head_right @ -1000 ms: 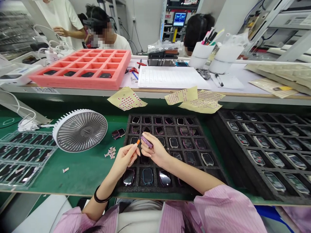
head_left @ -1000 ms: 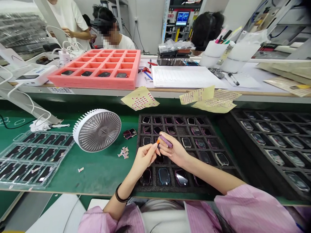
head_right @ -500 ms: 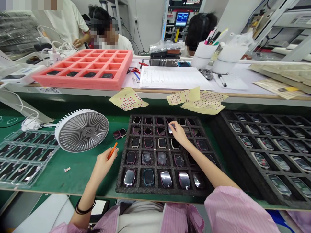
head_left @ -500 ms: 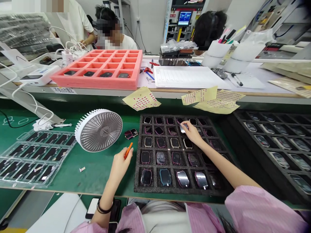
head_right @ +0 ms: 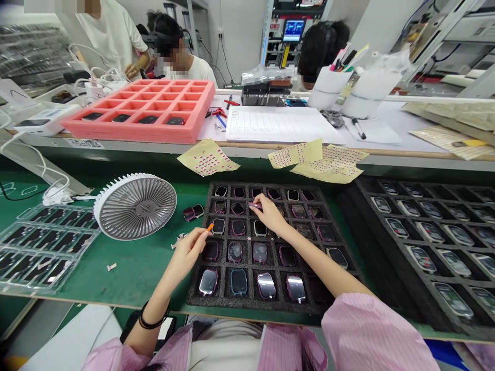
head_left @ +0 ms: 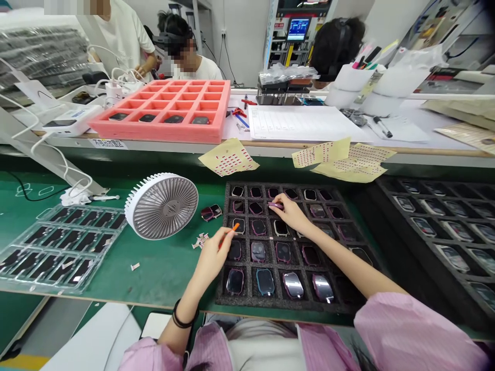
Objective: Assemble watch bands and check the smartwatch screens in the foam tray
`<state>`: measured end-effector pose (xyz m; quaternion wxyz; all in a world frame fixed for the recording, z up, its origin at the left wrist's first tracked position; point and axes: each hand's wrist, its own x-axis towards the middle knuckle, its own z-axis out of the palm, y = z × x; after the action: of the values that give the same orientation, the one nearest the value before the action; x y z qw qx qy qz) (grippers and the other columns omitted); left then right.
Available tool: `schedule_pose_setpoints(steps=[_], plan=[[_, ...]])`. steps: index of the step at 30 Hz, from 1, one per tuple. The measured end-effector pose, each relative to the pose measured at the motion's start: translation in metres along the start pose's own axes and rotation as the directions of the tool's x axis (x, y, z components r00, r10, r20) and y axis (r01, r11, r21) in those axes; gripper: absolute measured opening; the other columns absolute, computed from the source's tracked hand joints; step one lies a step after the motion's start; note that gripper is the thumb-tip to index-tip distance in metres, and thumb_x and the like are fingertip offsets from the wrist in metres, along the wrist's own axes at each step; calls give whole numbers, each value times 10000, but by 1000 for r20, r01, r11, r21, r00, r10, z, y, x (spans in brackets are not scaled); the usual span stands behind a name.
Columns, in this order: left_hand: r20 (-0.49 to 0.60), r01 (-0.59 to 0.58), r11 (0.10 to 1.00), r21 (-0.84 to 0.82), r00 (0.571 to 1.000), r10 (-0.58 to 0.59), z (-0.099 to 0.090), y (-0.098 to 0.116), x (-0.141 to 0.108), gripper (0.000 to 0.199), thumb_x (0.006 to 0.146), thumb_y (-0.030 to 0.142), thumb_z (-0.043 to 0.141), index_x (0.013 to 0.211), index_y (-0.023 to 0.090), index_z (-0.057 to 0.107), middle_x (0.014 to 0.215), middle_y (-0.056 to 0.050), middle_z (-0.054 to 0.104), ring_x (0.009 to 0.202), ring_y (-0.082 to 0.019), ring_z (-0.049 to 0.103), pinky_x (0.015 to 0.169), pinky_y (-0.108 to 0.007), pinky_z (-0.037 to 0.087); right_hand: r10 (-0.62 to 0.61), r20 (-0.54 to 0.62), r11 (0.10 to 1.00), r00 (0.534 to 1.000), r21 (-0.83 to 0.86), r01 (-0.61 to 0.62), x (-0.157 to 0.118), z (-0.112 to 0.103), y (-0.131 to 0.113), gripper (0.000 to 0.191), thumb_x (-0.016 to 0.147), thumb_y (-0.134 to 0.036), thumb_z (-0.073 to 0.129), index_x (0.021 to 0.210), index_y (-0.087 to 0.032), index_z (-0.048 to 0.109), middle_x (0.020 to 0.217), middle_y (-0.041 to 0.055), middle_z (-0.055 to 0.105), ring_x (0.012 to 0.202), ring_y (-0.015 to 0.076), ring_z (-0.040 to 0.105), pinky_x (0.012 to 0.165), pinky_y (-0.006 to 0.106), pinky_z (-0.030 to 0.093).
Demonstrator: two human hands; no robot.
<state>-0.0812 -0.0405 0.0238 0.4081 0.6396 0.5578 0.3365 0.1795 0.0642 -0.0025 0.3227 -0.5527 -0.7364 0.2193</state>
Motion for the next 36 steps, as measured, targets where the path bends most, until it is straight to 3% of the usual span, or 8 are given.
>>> schedule_pose_setpoints(steps=[2,5,7,10,16,23,30,36], plan=[[65,-20,988,-155,997,30,11,11,4,369,934,470,377,940,169,590,571,58,365,509,-97,340,505,-208,255,48,60,944,997,323,-65,-7,1,-23,289,881,-491,489,994,-225,466,747,10,629,633,167,580,545,292,454],[127,-20,960,-280,990,58,23,28,9,383,937,477,376,872,158,577,551,67,338,487,-80,298,488,-202,244,112,231,556,966,791,-254,-22,2,-63,379,838,-448,599,1127,-240,470,730,-17,621,564,130,555,431,224,391],[144,-25,952,-305,987,72,28,36,12,383,937,468,378,837,155,574,539,69,341,476,-75,290,481,-202,242,122,312,363,942,870,-335,-28,3,-85,377,788,-400,680,1089,-230,528,690,-35,590,519,104,522,389,198,361],[159,-32,944,-327,983,88,32,40,13,391,933,463,386,801,149,579,527,70,344,465,-69,280,469,-204,233,148,357,231,922,894,-383,-33,3,-102,324,730,-358,745,968,-219,573,658,-49,572,463,76,479,358,180,342],[148,-1,929,-371,987,60,32,34,12,411,922,491,405,779,148,580,496,81,330,422,-57,260,439,-206,221,177,354,158,918,911,-382,-34,4,-107,285,738,-362,748,809,-205,521,601,-67,549,420,53,433,347,157,320],[209,38,903,-428,976,58,30,37,15,449,881,545,445,755,138,588,446,88,341,378,-44,238,396,-203,187,130,381,177,916,900,-399,-37,8,-107,278,800,-385,686,817,-220,462,539,-103,476,333,29,326,331,149,262],[203,91,805,-586,978,37,37,37,16,462,817,600,525,717,149,545,415,106,323,339,-23,185,361,-186,143,103,444,-31,890,896,-444,-37,14,-107,370,720,-384,756,739,-193,440,523,-110,423,345,-9,139,327,128,114],[148,96,799,-593,989,-9,37,33,21,499,786,641,539,651,161,522,396,97,316,344,-29,204,370,-185,151,159,386,54,909,915,-399,-40,22,-106,248,773,-365,693,785,-212,498,531,-91,444,352,25,212,344,164,199]])
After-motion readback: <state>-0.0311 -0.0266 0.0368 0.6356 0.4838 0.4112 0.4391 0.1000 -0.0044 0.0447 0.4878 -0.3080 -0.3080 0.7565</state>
